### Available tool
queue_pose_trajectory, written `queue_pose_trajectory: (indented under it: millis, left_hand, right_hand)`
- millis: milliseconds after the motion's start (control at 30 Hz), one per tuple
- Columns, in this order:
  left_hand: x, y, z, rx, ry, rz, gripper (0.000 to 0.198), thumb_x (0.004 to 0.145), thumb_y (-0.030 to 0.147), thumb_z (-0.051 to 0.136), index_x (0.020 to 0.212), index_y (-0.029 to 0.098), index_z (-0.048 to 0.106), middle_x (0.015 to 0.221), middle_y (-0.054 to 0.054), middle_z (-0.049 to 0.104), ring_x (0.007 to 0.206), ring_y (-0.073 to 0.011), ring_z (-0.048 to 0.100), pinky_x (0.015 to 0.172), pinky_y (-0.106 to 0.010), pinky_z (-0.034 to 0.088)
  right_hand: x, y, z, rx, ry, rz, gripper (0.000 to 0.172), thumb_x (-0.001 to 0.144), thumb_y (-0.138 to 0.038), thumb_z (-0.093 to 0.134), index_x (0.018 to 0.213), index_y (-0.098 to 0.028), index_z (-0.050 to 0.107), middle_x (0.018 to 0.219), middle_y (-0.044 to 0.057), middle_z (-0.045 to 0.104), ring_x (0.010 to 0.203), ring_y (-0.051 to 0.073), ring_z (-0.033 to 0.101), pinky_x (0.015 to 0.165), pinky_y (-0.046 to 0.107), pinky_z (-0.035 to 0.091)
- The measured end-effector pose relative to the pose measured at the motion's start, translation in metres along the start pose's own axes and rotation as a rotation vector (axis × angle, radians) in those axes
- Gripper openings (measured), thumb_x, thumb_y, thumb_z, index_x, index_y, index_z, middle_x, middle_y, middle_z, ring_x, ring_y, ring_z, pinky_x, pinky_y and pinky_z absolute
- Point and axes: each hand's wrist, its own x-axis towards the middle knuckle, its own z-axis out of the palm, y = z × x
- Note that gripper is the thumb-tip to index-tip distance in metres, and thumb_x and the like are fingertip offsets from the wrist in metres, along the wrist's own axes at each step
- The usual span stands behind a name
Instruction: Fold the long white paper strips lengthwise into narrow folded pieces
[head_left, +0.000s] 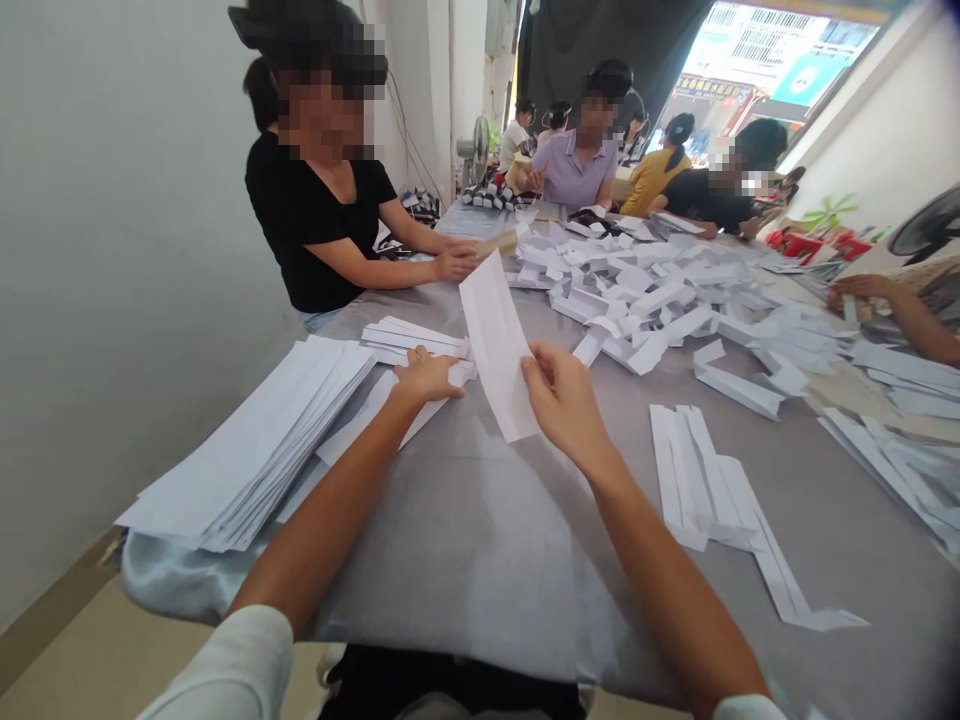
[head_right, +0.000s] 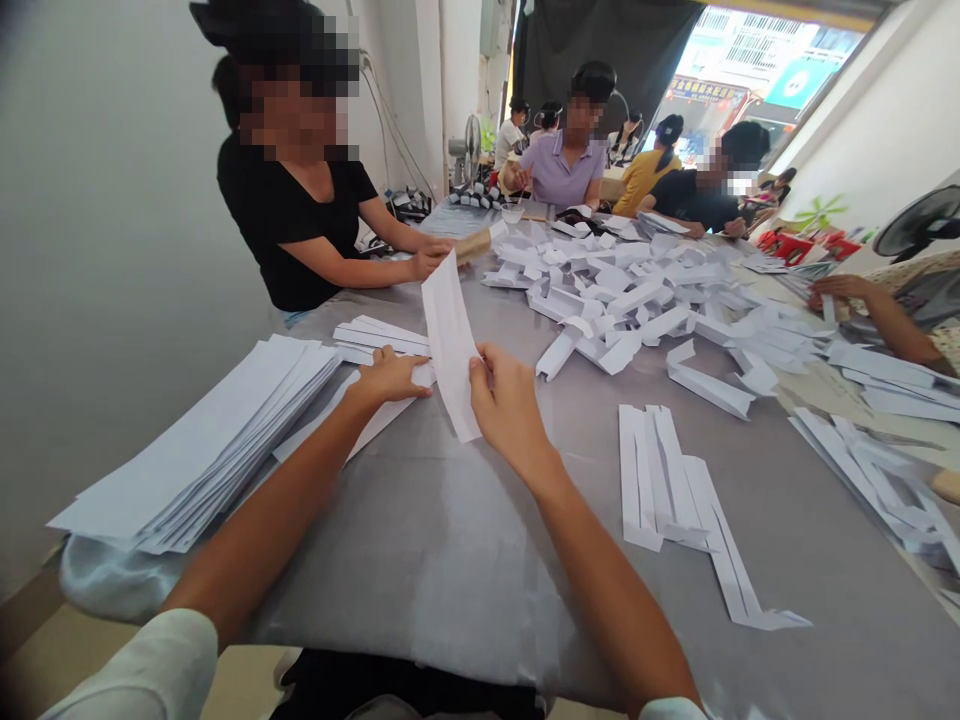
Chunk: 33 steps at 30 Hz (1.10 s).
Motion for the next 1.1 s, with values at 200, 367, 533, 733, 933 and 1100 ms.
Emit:
queue_pose_trajectory:
  millis: [200, 367, 533, 733, 933, 1100]
  left_hand:
    - [-0.001, -0.004, -0.005, 0.036, 0.060, -0.093, 0.079, 0.084, 0.057, 0.079, 0.153, 0.022, 0.058, 0.162, -0.027, 0.045, 0.152, -0.0454, 0.039, 0.115, -0.059, 0.044]
    - [0.007, -0.021, -0.009, 0.030, 0.037, -0.190, 0.080, 0.079, 0.058, 0.083, 0.144, 0.016, 0.064, 0.161, -0.032, 0.047, 0.150, -0.0495, 0.042, 0.109, -0.057, 0.049]
    - [0.018, -0.035, -0.009, 0.002, 0.031, -0.229, 0.102, 0.069, 0.057, 0.091, 0.152, 0.011, 0.054, 0.160, -0.037, 0.048, 0.146, -0.0526, 0.049, 0.108, -0.055, 0.051]
    - [0.016, -0.029, -0.004, 0.031, -0.013, -0.125, 0.086, 0.073, 0.056, 0.085, 0.146, 0.016, 0.062, 0.160, -0.031, 0.052, 0.144, -0.0516, 0.051, 0.109, -0.061, 0.050]
    - [0.012, -0.016, 0.001, 0.047, 0.018, -0.046, 0.064, 0.084, 0.052, 0.075, 0.140, 0.023, 0.068, 0.159, -0.022, 0.058, 0.151, -0.0499, 0.044, 0.123, -0.073, 0.027]
    - [0.007, -0.001, 0.010, 0.049, 0.191, -0.118, 0.069, 0.091, 0.057, 0.069, 0.146, 0.016, 0.060, 0.159, -0.030, 0.054, 0.155, -0.0510, 0.037, 0.123, -0.074, 0.023]
  right_hand:
    - [0.000, -0.001, 0.000, -0.017, 0.010, 0.001, 0.034, 0.106, -0.033, 0.046, 0.112, -0.020, 0.077, 0.092, 0.007, 0.076, 0.083, 0.025, 0.068, 0.077, 0.036, 0.050]
    - [0.000, 0.000, -0.001, -0.015, 0.002, -0.007, 0.033, 0.106, -0.033, 0.046, 0.111, -0.019, 0.076, 0.091, 0.007, 0.074, 0.081, 0.024, 0.066, 0.077, 0.036, 0.048]
    - [0.000, -0.001, 0.000, -0.044, -0.012, 0.005, 0.031, 0.105, -0.032, 0.046, 0.107, -0.020, 0.075, 0.085, 0.005, 0.071, 0.080, 0.024, 0.065, 0.076, 0.036, 0.045]
    - [-0.001, -0.001, 0.003, -0.066, -0.037, -0.007, 0.029, 0.105, -0.031, 0.046, 0.099, -0.019, 0.073, 0.082, 0.004, 0.070, 0.078, 0.023, 0.064, 0.073, 0.034, 0.042]
    - [-0.001, 0.000, 0.003, -0.084, -0.046, -0.013, 0.029, 0.105, -0.030, 0.046, 0.101, -0.019, 0.073, 0.083, 0.004, 0.071, 0.075, 0.022, 0.063, 0.070, 0.033, 0.039]
    - [-0.001, 0.000, 0.004, -0.115, -0.043, -0.012, 0.029, 0.105, -0.030, 0.046, 0.100, -0.019, 0.073, 0.080, 0.003, 0.070, 0.070, 0.021, 0.059, 0.068, 0.033, 0.037]
